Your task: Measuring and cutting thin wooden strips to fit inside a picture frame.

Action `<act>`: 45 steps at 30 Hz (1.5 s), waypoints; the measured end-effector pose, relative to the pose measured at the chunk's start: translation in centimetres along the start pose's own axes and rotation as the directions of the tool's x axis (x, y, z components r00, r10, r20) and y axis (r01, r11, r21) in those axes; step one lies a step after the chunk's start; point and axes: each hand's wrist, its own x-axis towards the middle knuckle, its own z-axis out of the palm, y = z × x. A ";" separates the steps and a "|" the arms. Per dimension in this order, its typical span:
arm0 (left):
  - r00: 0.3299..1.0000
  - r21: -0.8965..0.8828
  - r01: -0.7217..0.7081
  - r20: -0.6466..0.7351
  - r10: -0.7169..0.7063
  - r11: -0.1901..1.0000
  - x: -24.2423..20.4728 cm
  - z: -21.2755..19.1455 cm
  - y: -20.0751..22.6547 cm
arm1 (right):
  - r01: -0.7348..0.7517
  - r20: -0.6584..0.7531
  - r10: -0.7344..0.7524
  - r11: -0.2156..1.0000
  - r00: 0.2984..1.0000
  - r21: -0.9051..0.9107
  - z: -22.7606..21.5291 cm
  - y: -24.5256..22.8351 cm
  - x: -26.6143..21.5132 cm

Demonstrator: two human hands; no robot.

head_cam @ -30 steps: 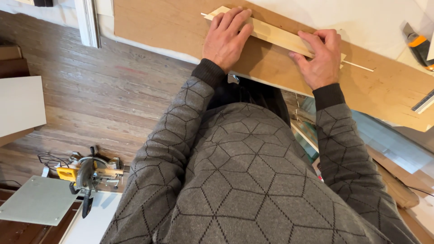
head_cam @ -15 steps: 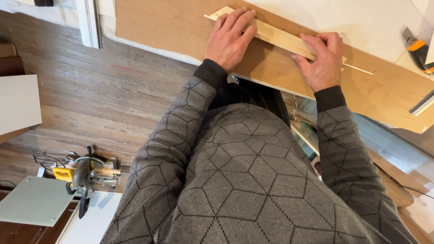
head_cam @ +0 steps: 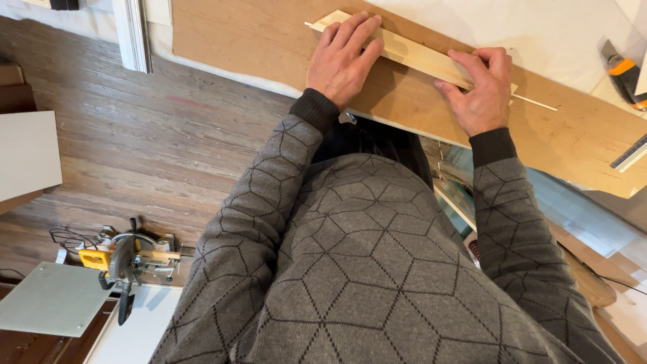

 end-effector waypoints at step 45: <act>0.999 -0.046 0.052 0.014 -0.051 0.998 0.1 0.3 -0.3 | 0.085 -0.024 -0.085 0.996 0.996 0.009 -2.8 2.9 -1.5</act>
